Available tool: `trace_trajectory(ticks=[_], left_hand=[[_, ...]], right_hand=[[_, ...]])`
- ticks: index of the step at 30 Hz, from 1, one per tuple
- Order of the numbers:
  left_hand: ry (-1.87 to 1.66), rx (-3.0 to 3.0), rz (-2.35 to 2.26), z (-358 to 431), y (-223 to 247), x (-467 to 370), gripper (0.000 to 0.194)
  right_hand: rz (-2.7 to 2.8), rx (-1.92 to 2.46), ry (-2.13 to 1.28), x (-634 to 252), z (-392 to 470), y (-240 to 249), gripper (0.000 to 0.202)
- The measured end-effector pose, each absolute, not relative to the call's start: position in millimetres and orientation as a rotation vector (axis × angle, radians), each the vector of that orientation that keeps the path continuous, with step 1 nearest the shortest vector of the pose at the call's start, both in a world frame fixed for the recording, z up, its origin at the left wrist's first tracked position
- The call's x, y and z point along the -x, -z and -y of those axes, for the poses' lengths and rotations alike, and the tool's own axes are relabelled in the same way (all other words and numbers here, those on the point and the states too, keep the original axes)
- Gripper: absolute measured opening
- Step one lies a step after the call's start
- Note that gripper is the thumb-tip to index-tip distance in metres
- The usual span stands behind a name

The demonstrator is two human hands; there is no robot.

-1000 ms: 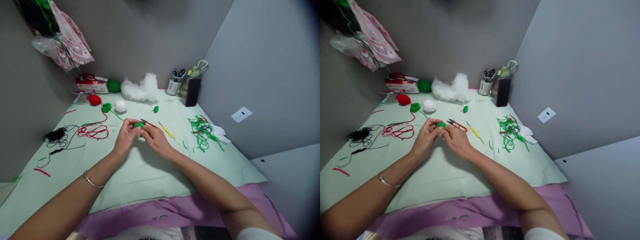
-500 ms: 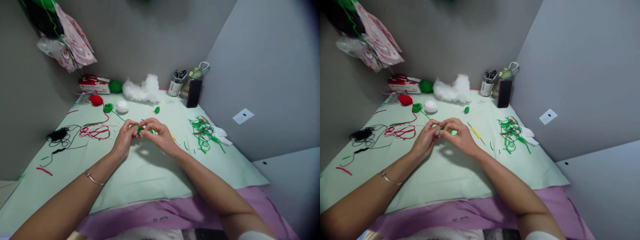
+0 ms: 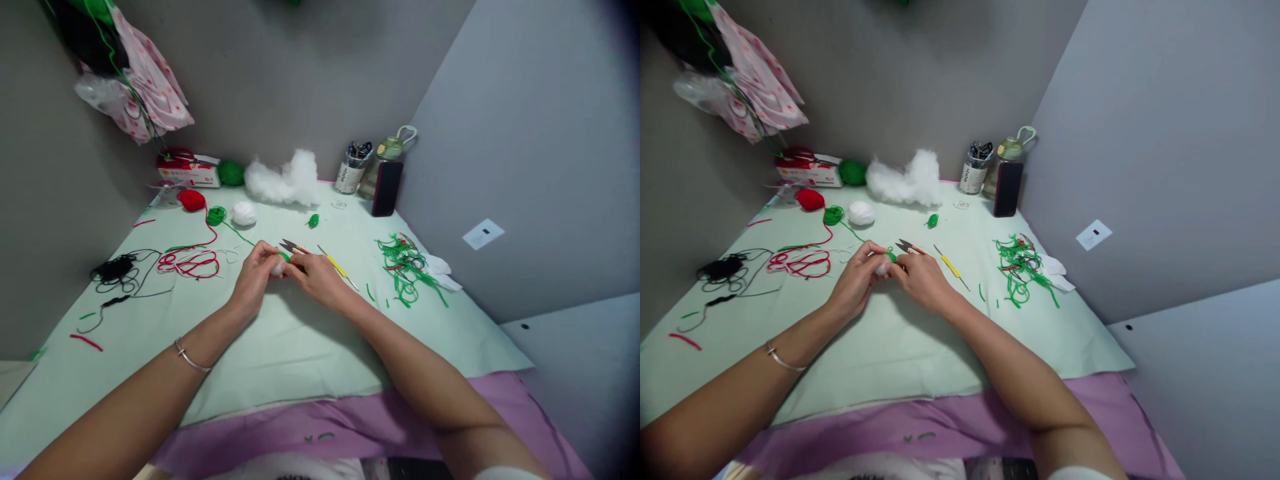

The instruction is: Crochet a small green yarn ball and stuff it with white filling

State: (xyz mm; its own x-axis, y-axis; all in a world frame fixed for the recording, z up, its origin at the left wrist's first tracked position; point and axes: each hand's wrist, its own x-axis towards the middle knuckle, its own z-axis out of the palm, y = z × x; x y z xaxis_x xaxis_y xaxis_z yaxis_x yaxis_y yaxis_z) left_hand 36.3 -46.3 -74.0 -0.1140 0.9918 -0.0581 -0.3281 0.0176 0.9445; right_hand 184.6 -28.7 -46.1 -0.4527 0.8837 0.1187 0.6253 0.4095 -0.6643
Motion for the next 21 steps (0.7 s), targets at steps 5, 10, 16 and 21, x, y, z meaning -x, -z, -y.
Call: trace_trajectory(ticks=[5,10,16,21], left_hand=[[-1.361,-0.915,-0.961,51,66,-31,0.019],[-1.277,-0.961,-0.888,50,59,-24,0.031],[-1.315,-0.944,-0.942,46,65,-24,0.033],[-1.464,-0.88,-1.068,45,78,-36,0.024]], right_hand=[[1.952,1.296,-0.953,-184,27,51,0.04],[1.745,1.19,-1.193,-188,18,57,0.045],[1.907,1.201,-1.001,-185,29,53,0.035],[2.174,1.22,-0.652,-175,46,52,0.024]])
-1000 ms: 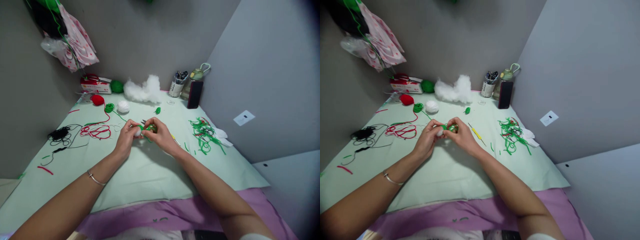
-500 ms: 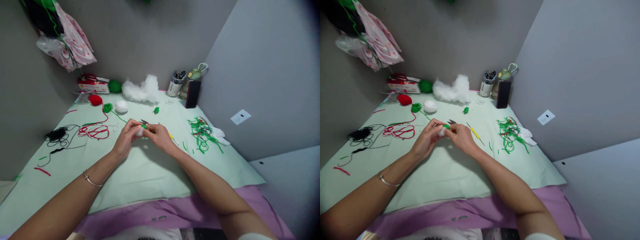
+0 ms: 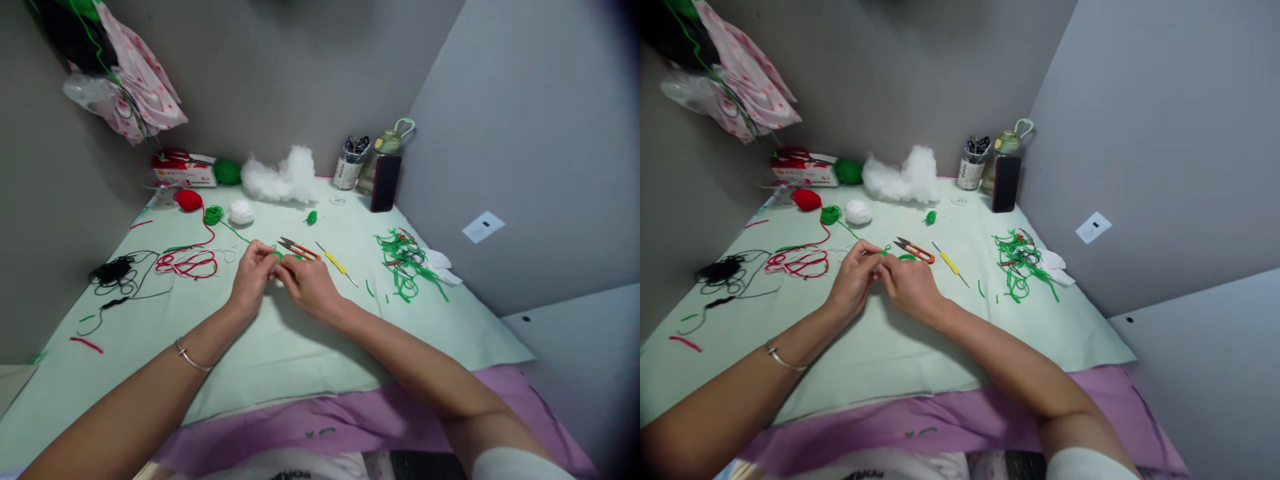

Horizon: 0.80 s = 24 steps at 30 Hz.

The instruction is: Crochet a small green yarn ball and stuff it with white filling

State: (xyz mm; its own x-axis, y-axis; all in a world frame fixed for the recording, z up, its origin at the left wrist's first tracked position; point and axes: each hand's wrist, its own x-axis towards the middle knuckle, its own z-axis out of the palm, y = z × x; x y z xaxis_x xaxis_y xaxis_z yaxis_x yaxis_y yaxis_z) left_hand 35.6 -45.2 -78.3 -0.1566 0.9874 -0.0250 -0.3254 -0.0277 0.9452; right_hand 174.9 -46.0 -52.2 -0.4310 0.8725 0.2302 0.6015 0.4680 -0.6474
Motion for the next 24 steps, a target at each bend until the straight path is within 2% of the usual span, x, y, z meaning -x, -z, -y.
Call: trace_trajectory(ticks=[6,9,17,24], left_hand=[[-1.477,-0.844,-1.048,48,75,-41,0.017],[-1.436,-0.85,-0.975,52,68,-37,0.012],[-1.365,-0.843,-0.907,52,65,-34,0.03],[-1.427,-0.888,-1.042,46,81,-35,0.027]], right_hand=[[1.844,1.196,-1.101,-173,34,57,0.032],[1.719,1.191,-1.188,-177,25,60,0.032],[1.711,1.216,-1.079,-182,20,61,0.035],[1.914,1.243,-0.854,-172,41,60,0.025]])
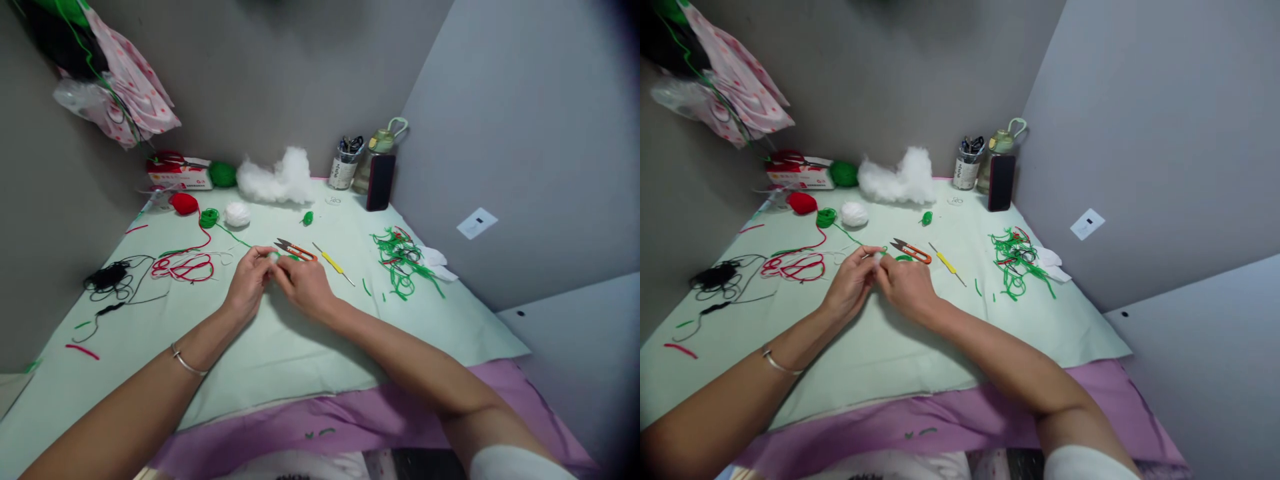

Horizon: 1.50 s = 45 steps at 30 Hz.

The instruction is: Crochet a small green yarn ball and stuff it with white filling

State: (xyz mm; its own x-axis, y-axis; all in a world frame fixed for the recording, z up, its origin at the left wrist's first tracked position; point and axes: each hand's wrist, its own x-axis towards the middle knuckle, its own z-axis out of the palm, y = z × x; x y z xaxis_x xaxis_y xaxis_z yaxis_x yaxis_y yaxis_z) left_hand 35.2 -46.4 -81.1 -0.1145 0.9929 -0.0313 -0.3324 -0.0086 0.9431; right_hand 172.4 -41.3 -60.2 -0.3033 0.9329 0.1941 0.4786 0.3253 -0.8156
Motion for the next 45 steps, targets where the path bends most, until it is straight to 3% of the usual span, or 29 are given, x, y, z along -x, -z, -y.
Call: trace_trajectory(ticks=[3,8,13,18,23,26,33,39,45], left_hand=[[-1.487,-0.968,-1.077,43,85,-34,0.028],[-1.557,-1.071,-1.041,44,82,-33,0.032],[-1.512,-1.064,-1.009,52,76,-32,0.027],[-1.452,-0.961,-0.997,52,69,-32,0.033],[-1.432,-0.823,-1.04,48,77,-34,0.028],[-1.439,-0.768,-1.074,44,85,-35,0.023],[-1.444,-0.736,-1.001,35,82,-26,0.02],[-1.424,-0.8,-0.974,38,79,-25,0.027],[-1.487,-0.845,-1.032,45,79,-32,0.034]], right_hand=[[1.962,1.207,-0.867,-172,42,61,0.027],[1.778,1.076,-1.184,-175,28,62,0.04],[1.747,1.156,-1.157,-176,21,64,0.04],[1.79,1.229,-1.039,-177,26,64,0.037],[2.227,1.281,-0.513,-169,45,65,0.023],[2.369,1.252,-0.429,-163,51,68,0.022],[2.098,1.061,-0.551,-177,33,56,0.02],[1.645,0.77,-1.29,-186,26,48,0.026],[1.899,1.148,-1.075,-189,18,51,0.02]])
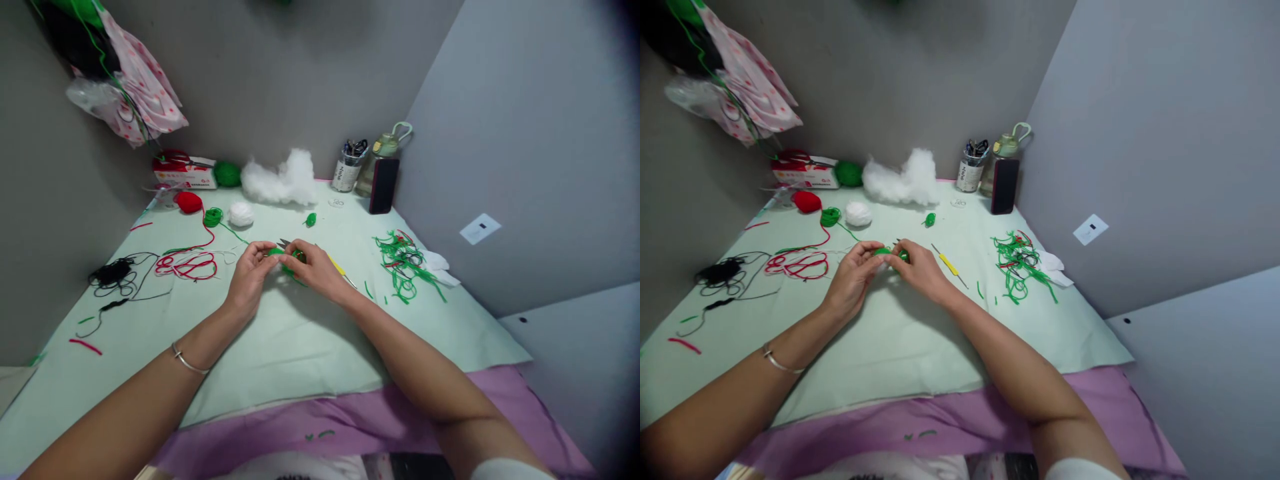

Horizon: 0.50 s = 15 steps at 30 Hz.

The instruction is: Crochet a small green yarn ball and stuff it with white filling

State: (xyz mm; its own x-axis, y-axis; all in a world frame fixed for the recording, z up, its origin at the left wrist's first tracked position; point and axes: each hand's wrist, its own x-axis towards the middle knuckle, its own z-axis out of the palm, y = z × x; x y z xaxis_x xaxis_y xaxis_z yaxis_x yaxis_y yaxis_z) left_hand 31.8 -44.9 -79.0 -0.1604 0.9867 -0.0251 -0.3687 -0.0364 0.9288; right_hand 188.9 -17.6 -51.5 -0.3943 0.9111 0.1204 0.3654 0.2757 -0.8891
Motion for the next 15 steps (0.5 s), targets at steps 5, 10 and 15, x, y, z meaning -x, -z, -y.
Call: trace_trajectory(ticks=[5,10,15], left_hand=[[-1.457,-0.873,-1.039,47,79,-35,0.038],[-1.379,-0.868,-0.993,46,75,-34,0.042],[-1.334,-0.832,-1.0,43,77,-28,0.036]], right_hand=[[2.161,1.221,-0.916,-189,17,52,0.041],[2.114,1.319,-0.805,-187,18,52,0.035],[2.244,1.2,-0.7,-183,30,53,0.017]])
